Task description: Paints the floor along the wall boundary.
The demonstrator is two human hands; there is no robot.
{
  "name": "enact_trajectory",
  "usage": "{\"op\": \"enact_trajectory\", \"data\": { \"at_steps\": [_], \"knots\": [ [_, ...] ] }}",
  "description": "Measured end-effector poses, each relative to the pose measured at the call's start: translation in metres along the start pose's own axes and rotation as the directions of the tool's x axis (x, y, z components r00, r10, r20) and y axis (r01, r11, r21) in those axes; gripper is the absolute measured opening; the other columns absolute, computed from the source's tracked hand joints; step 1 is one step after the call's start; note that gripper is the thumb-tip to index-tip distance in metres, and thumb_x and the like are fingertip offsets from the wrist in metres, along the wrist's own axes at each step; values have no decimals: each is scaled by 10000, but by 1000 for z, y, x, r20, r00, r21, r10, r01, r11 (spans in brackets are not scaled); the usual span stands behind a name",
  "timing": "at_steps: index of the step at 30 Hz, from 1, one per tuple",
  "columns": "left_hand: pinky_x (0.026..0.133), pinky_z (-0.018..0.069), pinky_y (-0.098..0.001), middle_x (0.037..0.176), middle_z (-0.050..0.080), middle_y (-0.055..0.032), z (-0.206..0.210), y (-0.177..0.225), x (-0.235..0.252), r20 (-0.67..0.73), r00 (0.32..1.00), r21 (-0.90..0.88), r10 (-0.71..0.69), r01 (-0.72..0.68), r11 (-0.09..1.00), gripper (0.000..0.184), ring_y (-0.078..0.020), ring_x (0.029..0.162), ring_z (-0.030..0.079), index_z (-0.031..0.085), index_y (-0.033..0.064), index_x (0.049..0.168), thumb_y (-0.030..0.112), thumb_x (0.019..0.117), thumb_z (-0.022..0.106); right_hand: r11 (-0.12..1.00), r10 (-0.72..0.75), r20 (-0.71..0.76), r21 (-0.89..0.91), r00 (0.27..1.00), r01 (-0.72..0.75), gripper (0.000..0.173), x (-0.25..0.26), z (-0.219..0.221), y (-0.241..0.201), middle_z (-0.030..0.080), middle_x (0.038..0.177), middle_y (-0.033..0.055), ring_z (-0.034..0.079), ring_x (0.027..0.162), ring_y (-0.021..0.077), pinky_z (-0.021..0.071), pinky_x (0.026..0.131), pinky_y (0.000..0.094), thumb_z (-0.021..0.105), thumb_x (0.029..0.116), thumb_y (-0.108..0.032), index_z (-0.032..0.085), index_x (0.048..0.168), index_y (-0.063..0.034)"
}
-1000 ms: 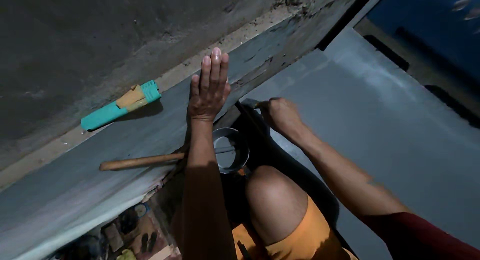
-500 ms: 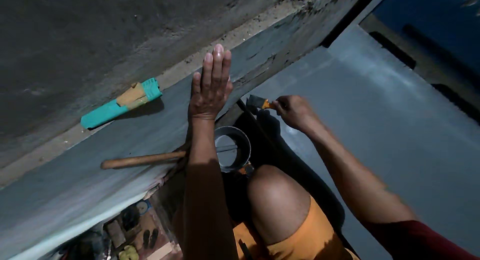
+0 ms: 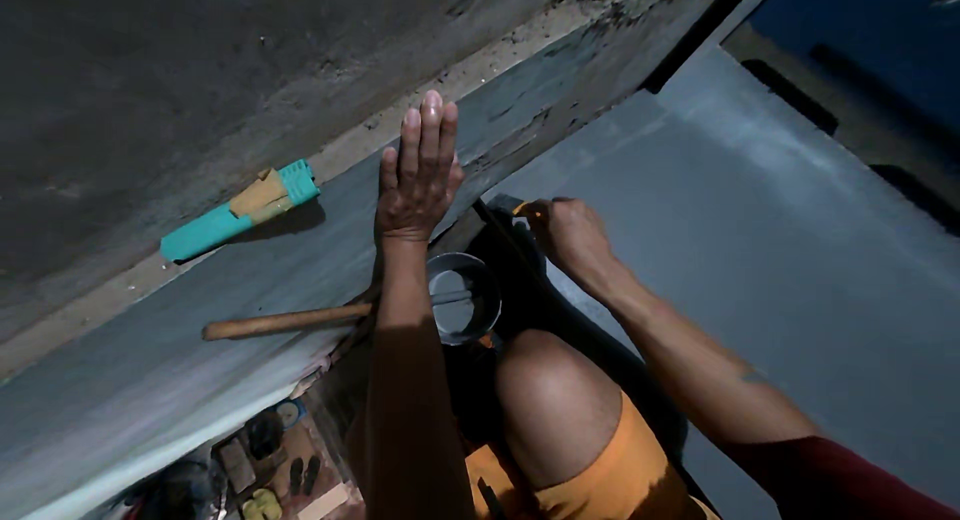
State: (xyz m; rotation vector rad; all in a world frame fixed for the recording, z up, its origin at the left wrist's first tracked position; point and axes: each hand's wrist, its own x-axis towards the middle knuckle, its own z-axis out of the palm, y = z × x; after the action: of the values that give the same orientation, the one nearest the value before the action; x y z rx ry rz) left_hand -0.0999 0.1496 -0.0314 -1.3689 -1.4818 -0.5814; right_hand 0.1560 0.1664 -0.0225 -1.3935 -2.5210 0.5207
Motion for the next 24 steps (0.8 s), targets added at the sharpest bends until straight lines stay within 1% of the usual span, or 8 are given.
{"op": "enact_trajectory", "data": {
  "at_steps": [2,5,8,11,13,16,20,24],
  "knots": [
    [1255,-16,-465,1725,146,-77,-1,0,0,14,1000,7,-7,7,1000,651,-221,1592,49,225,107,1639,341,1065,426,999,-4,41,-32,999,5,85,2,10,4,673,896,185,682,779,398,554,619,597,693,964,-134,739,1015,-83],
    [1254,-7,-466,1731,123,-70,0,-1,-1,7,1000,-3,-7,7,1000,667,-221,1594,28,214,108,1643,348,1061,434,996,17,90,-90,996,-8,114,3,-4,0,696,809,161,687,728,398,521,565,617,678,958,-165,746,891,-101],
    [1256,-6,-478,1729,129,-75,0,-1,-2,10,1000,-6,-1,1,1000,665,-220,1594,36,207,104,1644,348,1065,427,997,3,25,-79,1000,-1,131,7,-12,-7,682,836,163,683,747,391,533,586,595,642,991,-160,748,947,-97],
    [1261,-35,-474,1732,114,-66,-1,0,-1,16,1000,4,-9,9,1000,675,-213,1596,13,200,107,1646,350,1062,433,996,-14,8,-86,1000,14,133,18,10,0,693,896,166,695,789,382,558,628,587,640,988,-159,760,1009,-104],
    [1259,-35,-482,1734,94,-74,0,0,0,12,1000,16,3,-4,1000,678,-224,1597,-3,187,94,1647,331,1061,434,995,-13,57,-93,998,19,98,13,10,2,682,873,174,686,771,395,546,611,600,673,974,-164,743,963,-96],
    [1249,-10,-482,1733,104,-78,0,-1,-2,17,1000,38,10,-11,999,663,-231,1594,14,196,97,1646,324,1065,422,990,47,106,-140,993,-32,146,11,-8,-4,701,804,165,694,744,405,521,574,630,663,963,-181,749,875,-101],
    [1249,21,-476,1729,133,-75,-1,1,-2,23,1000,21,-6,5,1000,663,-228,1592,49,205,115,1646,346,1065,426,996,8,31,-86,999,-5,138,19,-3,-4,705,894,163,699,800,386,556,637,599,647,995,-180,771,1009,-122],
    [1253,-3,-480,1730,123,-75,0,-1,0,-1,1000,20,6,-6,1000,655,-232,1594,30,210,97,1642,332,1068,421,991,5,100,-132,995,9,138,20,8,-1,704,881,176,699,806,406,552,642,617,648,981,-169,764,961,-96]
  ]
}}
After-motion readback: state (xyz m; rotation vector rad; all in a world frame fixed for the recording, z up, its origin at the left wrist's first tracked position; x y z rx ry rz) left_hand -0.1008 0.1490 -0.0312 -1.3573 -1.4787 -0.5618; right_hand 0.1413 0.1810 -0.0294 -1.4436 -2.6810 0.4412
